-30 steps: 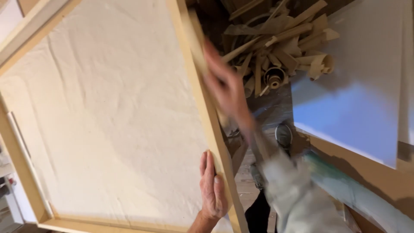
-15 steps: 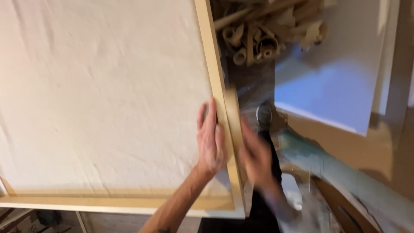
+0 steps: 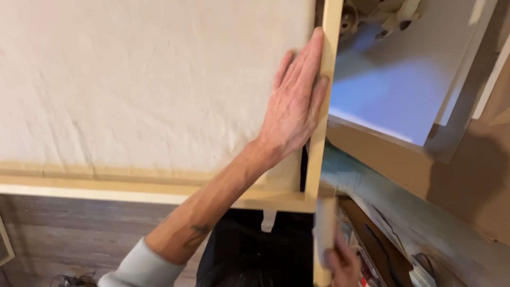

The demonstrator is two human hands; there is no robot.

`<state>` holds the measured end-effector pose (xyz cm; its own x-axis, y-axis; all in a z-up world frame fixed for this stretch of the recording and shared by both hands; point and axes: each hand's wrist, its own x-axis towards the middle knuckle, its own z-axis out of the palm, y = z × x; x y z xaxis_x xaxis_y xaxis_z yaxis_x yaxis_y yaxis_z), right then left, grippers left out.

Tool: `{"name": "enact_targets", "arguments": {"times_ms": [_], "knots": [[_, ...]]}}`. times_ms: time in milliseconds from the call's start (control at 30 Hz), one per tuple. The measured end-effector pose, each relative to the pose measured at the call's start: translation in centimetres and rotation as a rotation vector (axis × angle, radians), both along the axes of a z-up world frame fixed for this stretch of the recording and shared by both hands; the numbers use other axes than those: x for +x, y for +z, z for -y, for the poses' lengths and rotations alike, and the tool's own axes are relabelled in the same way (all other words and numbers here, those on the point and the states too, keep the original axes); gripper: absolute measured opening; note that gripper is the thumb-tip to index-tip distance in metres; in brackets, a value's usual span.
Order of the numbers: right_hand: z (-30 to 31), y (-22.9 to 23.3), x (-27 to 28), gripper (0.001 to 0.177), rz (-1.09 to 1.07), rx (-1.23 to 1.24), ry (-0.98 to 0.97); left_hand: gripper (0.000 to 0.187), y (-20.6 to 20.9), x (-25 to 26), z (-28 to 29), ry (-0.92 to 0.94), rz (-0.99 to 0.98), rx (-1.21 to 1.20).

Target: Sanding the edges and corners of a large wooden picture frame using a sanding block.

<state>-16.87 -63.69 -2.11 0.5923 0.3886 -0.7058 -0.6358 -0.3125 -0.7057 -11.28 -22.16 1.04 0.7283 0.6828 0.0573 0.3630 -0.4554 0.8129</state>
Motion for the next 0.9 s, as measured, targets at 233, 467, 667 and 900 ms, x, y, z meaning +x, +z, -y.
{"name": "enact_targets", "arguments": {"times_ms": [233,467,667,900], "knots": [[-13.6,2.4,6.9,0.067,0.346,0.260,0.255,0.089,6.6,-10.4,5.6,-0.309,-0.051,-0.064],[-12.5,1.9,4.8,0.067,0.329,0.266,0.222,0.107,5.3,-10.9,6.3,-0.420,-0.247,0.097],[-23.0,3.6,10.2,0.059,0.487,0.379,0.310,0.103,5.0,-11.1,6.0,-0.415,-0.178,0.064],[-17.6,6.9,5.6,0.057,0.559,0.199,0.368,0.104,4.4,-11.3,6.4,-0.393,-0.152,0.105]]}}
